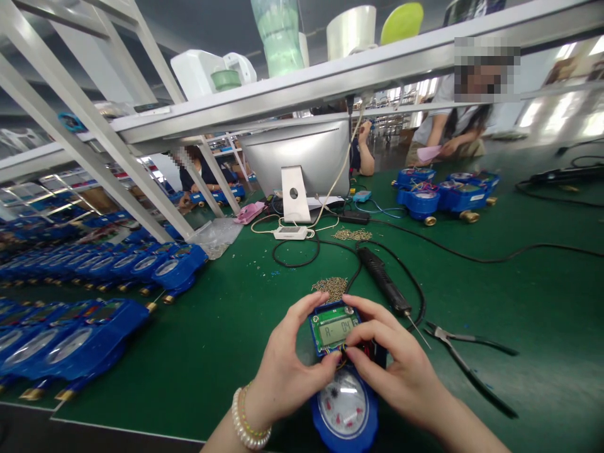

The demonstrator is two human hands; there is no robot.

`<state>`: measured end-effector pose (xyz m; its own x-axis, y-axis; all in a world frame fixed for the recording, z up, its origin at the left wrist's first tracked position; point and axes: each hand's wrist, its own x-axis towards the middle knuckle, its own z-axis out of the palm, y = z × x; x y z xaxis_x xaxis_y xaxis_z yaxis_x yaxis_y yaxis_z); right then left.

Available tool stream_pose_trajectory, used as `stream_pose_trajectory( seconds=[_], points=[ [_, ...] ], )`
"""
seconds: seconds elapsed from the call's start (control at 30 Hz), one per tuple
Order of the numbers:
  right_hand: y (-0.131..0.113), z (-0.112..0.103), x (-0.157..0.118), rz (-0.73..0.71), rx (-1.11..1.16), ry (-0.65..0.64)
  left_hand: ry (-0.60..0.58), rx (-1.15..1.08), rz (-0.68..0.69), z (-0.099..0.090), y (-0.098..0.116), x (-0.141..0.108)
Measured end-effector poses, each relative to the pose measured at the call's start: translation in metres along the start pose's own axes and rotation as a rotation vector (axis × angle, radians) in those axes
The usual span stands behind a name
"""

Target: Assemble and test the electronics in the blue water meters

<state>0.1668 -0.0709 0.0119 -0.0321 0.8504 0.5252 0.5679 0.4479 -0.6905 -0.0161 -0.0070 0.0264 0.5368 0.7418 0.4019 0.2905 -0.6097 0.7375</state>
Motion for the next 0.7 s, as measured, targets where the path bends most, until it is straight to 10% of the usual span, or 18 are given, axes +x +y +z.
stream_pose_trajectory(
  seconds=[0.7],
  points=[
    [-0.009, 0.024, -0.019, -0.020, -0.186, 0.287, 0.219, 0.339, 0.328, 0.002, 0.000, -0.002]
  ],
)
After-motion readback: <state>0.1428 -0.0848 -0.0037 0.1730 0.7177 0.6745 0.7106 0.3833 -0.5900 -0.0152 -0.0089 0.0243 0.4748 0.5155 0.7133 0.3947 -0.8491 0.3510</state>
